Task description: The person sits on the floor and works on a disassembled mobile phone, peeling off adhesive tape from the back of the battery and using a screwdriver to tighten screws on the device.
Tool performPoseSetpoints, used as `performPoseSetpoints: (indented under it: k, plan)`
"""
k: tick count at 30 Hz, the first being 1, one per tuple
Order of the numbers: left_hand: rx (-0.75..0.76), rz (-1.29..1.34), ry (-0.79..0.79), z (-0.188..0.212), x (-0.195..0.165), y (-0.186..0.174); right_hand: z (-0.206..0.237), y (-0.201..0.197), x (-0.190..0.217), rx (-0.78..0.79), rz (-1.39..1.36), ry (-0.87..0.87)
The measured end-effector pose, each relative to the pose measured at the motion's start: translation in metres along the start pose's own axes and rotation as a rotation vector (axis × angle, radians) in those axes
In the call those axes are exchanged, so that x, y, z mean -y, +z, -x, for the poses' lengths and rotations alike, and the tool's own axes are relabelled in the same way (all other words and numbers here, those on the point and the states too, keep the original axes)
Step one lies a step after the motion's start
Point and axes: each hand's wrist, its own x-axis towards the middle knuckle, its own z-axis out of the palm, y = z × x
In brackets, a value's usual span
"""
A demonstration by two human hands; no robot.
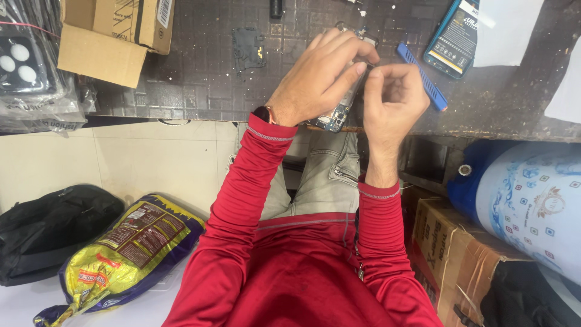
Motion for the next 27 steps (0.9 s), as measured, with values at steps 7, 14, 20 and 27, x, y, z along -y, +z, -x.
performPoseSetpoints:
  k: [7, 14, 20, 27]
  plan:
    - [-0.021, 0.097, 0.012, -0.001, 0.003, 0.004, -0.006, 0.003, 0.006, 0.040, -0.131, -0.003]
    - [-0.179, 0.495, -0.182, 0.005, 0.009, 0.003, -0.029, 0.018, 0.012, 0.093, 0.108, -0.308]
    - [-0.236, 0.405, -0.184, -0.001, 0.008, -0.017, -0.040, 0.038, 0.018, 0.154, -0.139, -0.139]
    - [-0.233, 0.330, -0.156, -0.006, 0.005, -0.026, -0.043, 0.042, 0.023, 0.149, -0.290, -0.010]
